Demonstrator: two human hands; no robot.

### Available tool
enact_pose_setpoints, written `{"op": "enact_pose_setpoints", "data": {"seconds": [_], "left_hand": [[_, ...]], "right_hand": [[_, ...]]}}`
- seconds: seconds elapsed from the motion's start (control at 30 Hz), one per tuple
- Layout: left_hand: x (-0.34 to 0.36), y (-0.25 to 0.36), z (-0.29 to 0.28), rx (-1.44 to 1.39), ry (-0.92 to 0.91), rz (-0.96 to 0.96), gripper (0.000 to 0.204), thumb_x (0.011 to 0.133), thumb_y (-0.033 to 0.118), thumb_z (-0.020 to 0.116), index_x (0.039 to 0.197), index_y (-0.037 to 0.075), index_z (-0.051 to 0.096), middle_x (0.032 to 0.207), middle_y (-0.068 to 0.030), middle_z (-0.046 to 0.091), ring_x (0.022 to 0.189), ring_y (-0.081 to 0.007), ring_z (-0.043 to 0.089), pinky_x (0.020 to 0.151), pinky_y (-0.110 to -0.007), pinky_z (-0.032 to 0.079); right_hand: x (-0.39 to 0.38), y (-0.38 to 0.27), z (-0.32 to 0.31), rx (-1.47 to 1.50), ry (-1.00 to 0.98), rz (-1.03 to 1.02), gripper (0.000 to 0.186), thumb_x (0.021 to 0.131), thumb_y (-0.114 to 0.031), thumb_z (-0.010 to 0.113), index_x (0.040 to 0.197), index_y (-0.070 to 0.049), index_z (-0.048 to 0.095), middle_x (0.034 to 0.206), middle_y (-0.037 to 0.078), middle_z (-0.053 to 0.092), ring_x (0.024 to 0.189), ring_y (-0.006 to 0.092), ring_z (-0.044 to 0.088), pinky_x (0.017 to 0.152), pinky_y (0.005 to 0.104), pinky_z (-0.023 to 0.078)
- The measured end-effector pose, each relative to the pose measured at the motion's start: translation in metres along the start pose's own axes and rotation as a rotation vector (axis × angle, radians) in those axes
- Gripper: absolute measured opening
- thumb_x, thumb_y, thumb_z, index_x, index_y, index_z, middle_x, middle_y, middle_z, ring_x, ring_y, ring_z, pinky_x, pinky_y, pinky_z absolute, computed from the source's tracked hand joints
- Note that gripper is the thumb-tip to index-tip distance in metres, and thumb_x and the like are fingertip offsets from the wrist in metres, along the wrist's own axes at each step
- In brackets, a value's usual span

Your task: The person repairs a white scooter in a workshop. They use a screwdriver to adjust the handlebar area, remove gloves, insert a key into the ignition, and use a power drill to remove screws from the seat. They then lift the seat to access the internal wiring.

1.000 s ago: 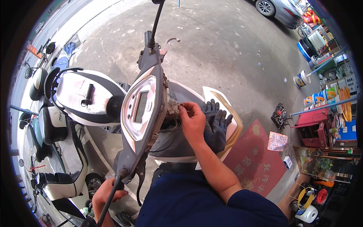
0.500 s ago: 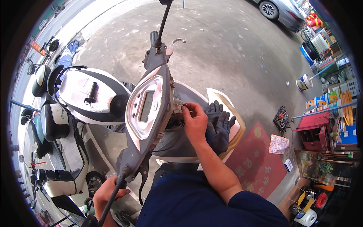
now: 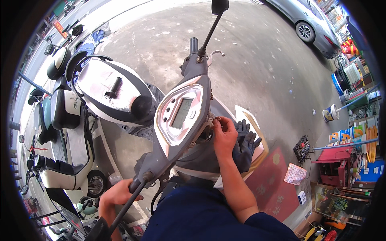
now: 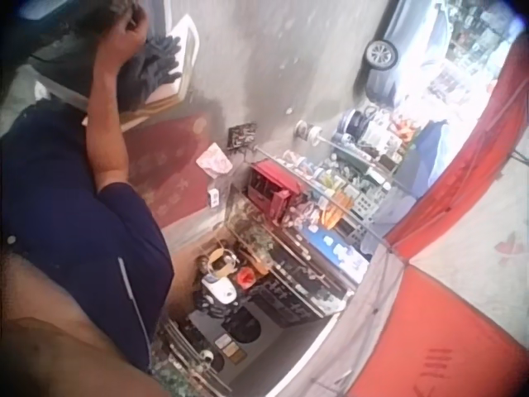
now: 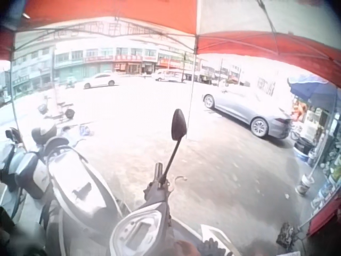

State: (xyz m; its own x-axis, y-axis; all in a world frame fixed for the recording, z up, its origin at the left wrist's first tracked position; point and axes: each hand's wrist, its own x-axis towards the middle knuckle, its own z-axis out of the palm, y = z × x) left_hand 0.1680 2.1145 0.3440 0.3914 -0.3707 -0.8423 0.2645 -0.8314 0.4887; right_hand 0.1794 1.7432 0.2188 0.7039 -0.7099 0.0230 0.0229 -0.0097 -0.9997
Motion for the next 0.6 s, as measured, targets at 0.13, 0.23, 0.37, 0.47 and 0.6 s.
{"op": "enact_pose_setpoints", "data": {"seconds": [0.13, 0.23, 0.37, 0.47, 0.6], "left_hand": [[-0.003, 0.013, -0.003, -0.048, -0.026, 0.006, 0.037, 0.072, 0.021, 0.080, 0.096, 0.000, 0.061, 0.069, -0.0046, 0.058, 0.065, -0.0135, 0.053, 0.062, -0.032, 0.046], [-0.004, 0.014, -0.003, -0.084, -0.037, 0.044, 0.034, 0.073, 0.017, 0.078, 0.097, 0.000, 0.060, 0.067, -0.0043, 0.059, 0.060, -0.0112, 0.057, 0.056, -0.029, 0.047], [-0.001, 0.005, -0.002, -0.043, -0.027, 0.064, 0.033, 0.073, 0.015, 0.072, 0.099, 0.000, 0.058, 0.064, -0.0061, 0.060, 0.055, -0.0133, 0.060, 0.052, -0.030, 0.047], [0.000, -0.001, -0.002, -0.022, -0.025, 0.015, 0.041, 0.073, 0.022, 0.081, 0.102, 0.000, 0.061, 0.072, -0.0058, 0.062, 0.068, -0.0136, 0.056, 0.064, -0.031, 0.047], [0.000, 0.001, -0.002, -0.045, -0.020, 0.033, 0.045, 0.073, 0.024, 0.082, 0.105, 0.001, 0.061, 0.076, -0.0073, 0.062, 0.072, -0.0149, 0.055, 0.068, -0.032, 0.047]], "right_hand": [[0.000, -0.005, 0.000, -0.006, 0.008, 0.025, 0.017, 0.090, -0.012, 0.066, 0.102, 0.001, 0.066, 0.087, 0.005, 0.069, 0.074, 0.0101, 0.064, 0.066, 0.0245, 0.050], [-0.001, -0.014, 0.001, 0.026, -0.004, 0.037, 0.016, 0.090, -0.010, 0.066, 0.101, 0.001, 0.065, 0.085, 0.003, 0.067, 0.073, 0.0071, 0.061, 0.064, 0.0224, 0.049], [-0.001, -0.015, 0.001, 0.047, -0.008, 0.022, 0.014, 0.091, -0.009, 0.066, 0.100, 0.001, 0.064, 0.084, 0.000, 0.065, 0.071, 0.0051, 0.059, 0.063, 0.0208, 0.048], [-0.002, -0.021, -0.001, -0.005, -0.054, 0.065, 0.014, 0.094, -0.007, 0.063, 0.102, 0.004, 0.061, 0.091, 0.004, 0.065, 0.078, 0.0089, 0.061, 0.071, 0.0233, 0.052], [-0.002, -0.022, 0.000, 0.006, -0.067, 0.057, 0.013, 0.095, -0.007, 0.062, 0.103, 0.004, 0.060, 0.091, 0.005, 0.065, 0.078, 0.0092, 0.061, 0.070, 0.0236, 0.052]]}}
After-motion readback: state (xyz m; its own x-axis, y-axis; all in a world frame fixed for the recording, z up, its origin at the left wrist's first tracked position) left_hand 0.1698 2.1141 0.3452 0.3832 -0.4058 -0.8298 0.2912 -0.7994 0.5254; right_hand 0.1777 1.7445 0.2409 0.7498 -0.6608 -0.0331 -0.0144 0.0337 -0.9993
